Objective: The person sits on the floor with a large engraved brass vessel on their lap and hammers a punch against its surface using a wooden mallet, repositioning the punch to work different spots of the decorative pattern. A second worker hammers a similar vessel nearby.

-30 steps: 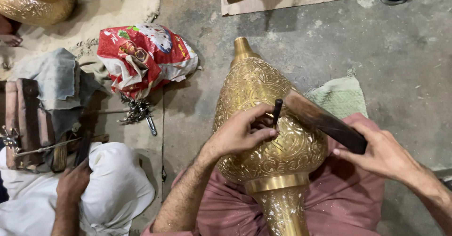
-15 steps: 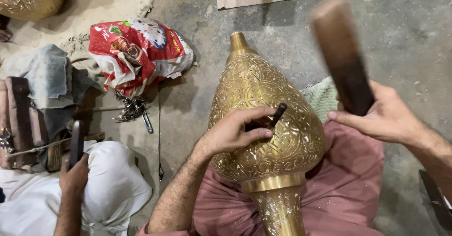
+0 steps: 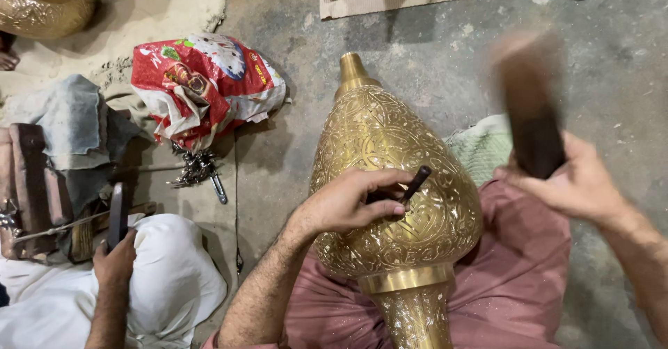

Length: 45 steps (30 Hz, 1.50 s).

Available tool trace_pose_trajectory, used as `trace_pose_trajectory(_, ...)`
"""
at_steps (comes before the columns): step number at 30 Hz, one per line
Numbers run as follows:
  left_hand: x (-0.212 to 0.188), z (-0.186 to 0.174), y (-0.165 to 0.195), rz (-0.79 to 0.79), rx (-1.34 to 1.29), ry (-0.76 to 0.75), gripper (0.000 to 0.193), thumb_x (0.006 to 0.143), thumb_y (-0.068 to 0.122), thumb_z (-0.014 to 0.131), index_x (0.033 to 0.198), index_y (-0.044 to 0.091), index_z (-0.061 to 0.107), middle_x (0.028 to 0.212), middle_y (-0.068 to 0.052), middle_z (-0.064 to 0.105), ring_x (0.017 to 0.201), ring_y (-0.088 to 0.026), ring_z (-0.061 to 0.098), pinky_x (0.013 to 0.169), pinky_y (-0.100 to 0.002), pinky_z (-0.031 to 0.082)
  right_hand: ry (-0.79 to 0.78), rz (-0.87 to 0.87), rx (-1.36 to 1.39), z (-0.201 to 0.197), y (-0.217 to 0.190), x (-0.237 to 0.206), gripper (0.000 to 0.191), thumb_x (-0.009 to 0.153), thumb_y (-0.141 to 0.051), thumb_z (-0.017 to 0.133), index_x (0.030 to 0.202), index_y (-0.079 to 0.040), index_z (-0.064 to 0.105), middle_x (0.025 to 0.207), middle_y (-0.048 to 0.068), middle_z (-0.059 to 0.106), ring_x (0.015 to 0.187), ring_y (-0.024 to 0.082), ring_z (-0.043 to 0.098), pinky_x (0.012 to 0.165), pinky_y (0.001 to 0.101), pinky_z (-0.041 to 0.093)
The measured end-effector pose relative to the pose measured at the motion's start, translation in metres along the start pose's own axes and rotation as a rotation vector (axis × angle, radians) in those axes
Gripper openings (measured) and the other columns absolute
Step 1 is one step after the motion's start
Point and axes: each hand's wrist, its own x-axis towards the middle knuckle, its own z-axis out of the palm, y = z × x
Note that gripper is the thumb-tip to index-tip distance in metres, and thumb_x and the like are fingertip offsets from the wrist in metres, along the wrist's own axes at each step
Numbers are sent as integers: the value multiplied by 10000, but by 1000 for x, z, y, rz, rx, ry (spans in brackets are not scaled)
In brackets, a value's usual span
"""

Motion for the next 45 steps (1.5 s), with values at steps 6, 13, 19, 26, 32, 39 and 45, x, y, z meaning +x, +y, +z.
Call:
trace_pose_trajectory(6,-5,-5,-3,97,78,-11,493,981,277,718,1439,157,578,1082,-62,801,934,-164,798,876,-375,653,56,138,-189,13,-7,-23,327,825,-172,877,1081,-39,723,872,103,667,733,228,661,638,398,557)
trace_pose_trajectory(13,-8,-6,-18,102,95,-75,491,989,254,711,1450,148,577,1055,-52,801,925,-178,801,887,-369,649,47,-11,-383,28,2,-36,366,760,-317,869,1033,-121,724,779,22,724,729,156,645,657,376,564)
trace_pose_trajectory(19,-16,-9,-24,92,57,-53,532,982,236,707,1480,144,544,1099,-66,804,972,-182,798,931,-371,638,-24,15,-495,21,-20,-37,457,727,-271,861,1131,-118,714,809,43,723,727,187,697,653,395,581)
trace_pose_trajectory(26,-23,-6,-44,35,-15,-28,474,1001,265,661,1451,156,555,1194,-91,763,1019,-213,790,969,-416,649,-181,82,-489,31,-35,-20,479,775,-311,837,1190,-160,652,716,64,752,601,220,737,552,391,593)
trace_pose_trajectory(32,-29,4,-62,14,-12,112,471,962,285,715,1397,140,605,1185,-113,766,1076,-229,770,998,-445,638,-201,120,-578,48,-13,-7,457,819,-320,787,1234,-189,649,803,49,773,607,187,756,587,373,640)
trace_pose_trajectory(39,-33,2,-71,47,15,107,415,981,301,720,1350,138,622,1203,-110,774,1102,-228,777,1004,-453,647,-242,-285,-262,44,-27,19,419,756,-177,763,1131,-44,631,916,113,763,751,211,758,649,355,638)
trace_pose_trajectory(45,-41,-1,-65,39,-9,94,473,970,288,708,1409,153,596,1206,-99,768,1105,-235,765,1012,-454,621,-141,173,239,59,-27,17,358,877,-98,871,1164,-8,677,879,179,669,647,319,692,550,456,597)
